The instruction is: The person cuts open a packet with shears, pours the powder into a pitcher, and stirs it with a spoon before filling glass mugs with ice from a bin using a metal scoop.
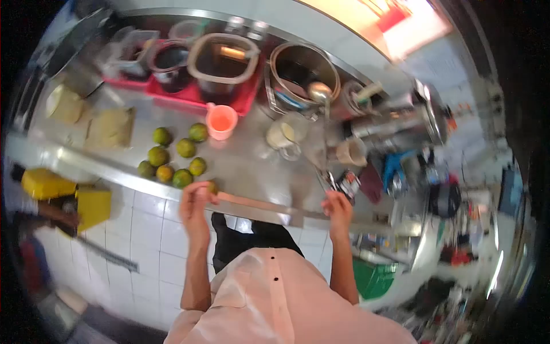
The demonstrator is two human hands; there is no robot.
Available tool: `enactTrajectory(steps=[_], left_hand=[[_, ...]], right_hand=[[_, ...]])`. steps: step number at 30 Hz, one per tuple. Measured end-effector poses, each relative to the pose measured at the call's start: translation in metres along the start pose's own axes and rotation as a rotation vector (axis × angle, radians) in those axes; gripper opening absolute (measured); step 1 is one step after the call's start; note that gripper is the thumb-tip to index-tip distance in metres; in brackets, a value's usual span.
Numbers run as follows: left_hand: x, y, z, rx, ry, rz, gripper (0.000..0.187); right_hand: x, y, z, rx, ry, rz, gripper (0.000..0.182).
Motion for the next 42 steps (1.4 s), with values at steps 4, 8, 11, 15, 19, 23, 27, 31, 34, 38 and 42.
enactTrajectory(steps=[4,8,11,15,19,23,27,31,34,38,42], left_hand=[[-0.090,-0.032,0.009,0.144,-0.221,-0.086,0.020],[-0.115,-0.031,0.025,0.198,-0.377,0.071,0.017],[-0.072,-0.041,0.048,0.267,-0.204,-0.093,0.021],[-0.004,-0.108,0.027,0.398,0.009,0.024,0.018],[0.063,-0.172,-0.034,0.684,0.240,0.129,0.018],[0.159,-0.217,-0.091,0.934,0.207,0.352,0.022],[0.236,-0.281,-0.144,1.171,-0.203,0.780,0.037],[0.320,-0.303,-0.164,1.181,-0.352,1.118,0.057],[0.355,-0.299,-0.166,1.062,-0.407,1.336,0.067],[0.367,-0.308,-0.171,0.973,-0.420,1.315,0.061],[0.362,-0.322,-0.171,0.976,-0.575,1.105,0.045]], right_hand=[[0.018,-0.035,-0.023,0.186,0.048,-0.086,0.021],[-0.044,-0.046,-0.026,0.261,0.075,-0.032,0.015],[-0.086,-0.039,-0.019,0.216,0.135,-0.040,0.013],[-0.062,0.010,-0.021,0.072,0.015,-0.040,0.015],[-0.119,0.078,0.025,-0.440,0.119,-0.126,0.021],[-0.124,0.130,0.038,-0.809,-0.440,-0.641,0.085],[-0.138,0.121,0.086,-0.590,-0.356,-0.801,0.086],[-0.141,0.140,0.094,-0.559,-0.149,-0.727,0.062],[-0.154,0.161,0.095,-0.530,-0.086,-0.626,0.051],[-0.172,0.171,0.108,-0.430,0.077,-0.407,0.048],[-0.201,0.172,0.121,-0.272,-0.044,-0.047,0.044]])
Point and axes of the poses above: each hand's wrist, its own z-axis towards the middle knuckle, its own y-axis out of the back of the hand, x = y × z, the point moved 10 cm from there along z, towards the middle knuckle, and after that the axes turned 15 degrees about -z, right-handed, at the moved point
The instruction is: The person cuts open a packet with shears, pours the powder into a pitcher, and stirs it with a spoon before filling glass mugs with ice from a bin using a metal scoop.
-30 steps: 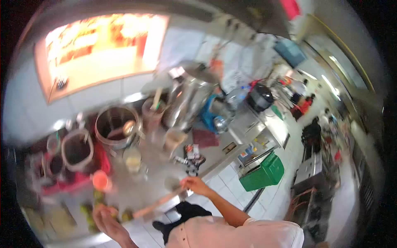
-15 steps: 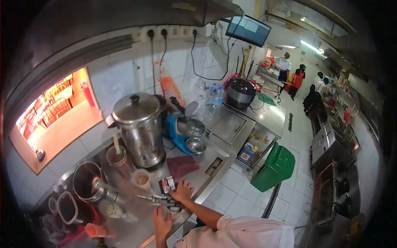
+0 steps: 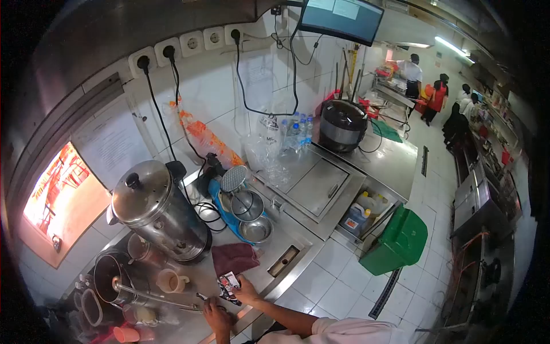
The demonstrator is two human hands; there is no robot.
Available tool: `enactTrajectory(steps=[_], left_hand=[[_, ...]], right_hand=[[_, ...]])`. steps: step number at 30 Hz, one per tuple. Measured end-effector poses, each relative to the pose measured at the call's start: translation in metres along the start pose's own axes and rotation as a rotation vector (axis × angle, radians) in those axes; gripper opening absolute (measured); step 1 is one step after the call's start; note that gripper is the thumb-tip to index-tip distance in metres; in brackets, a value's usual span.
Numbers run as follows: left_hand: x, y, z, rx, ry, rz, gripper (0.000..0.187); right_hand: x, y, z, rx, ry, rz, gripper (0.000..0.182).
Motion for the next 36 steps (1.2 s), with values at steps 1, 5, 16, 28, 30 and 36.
enactTrajectory(steps=[1,5,16,28,30,36], left_hand=[[-0.005,0.004,0.004,0.001,0.017,-0.007,0.042],[0.011,-0.006,0.002,0.081,0.034,0.036,0.041],[0.015,0.025,0.020,-0.293,0.244,-0.116,0.028],[-0.026,0.013,0.055,-0.140,0.106,-0.082,0.018],[-0.031,-0.021,0.051,-0.015,0.009,-0.065,0.019],[-0.028,-0.083,0.044,0.185,-0.023,0.109,0.029]], right_hand=[[-0.005,-0.003,0.001,0.010,0.024,0.101,0.044],[-0.019,0.004,-0.005,-0.012,0.088,0.307,0.047],[-0.038,0.062,-0.021,0.320,-0.156,1.063,0.048],[-0.038,0.152,-0.189,-0.002,-0.128,0.889,0.045],[-0.073,0.179,-0.226,-0.107,-0.216,0.877,0.042],[-0.266,0.240,-0.349,-0.605,-0.585,0.676,0.039]])
Point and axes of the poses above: each hand's wrist, its own z-axis towards the middle knuckle, its own y-axis out of the back of the hand, x = y × z, the point moved 10 cm from there along z, towards the middle knuckle, and after that the axes turned 15 degrees about -z, right-handed, at the moved point
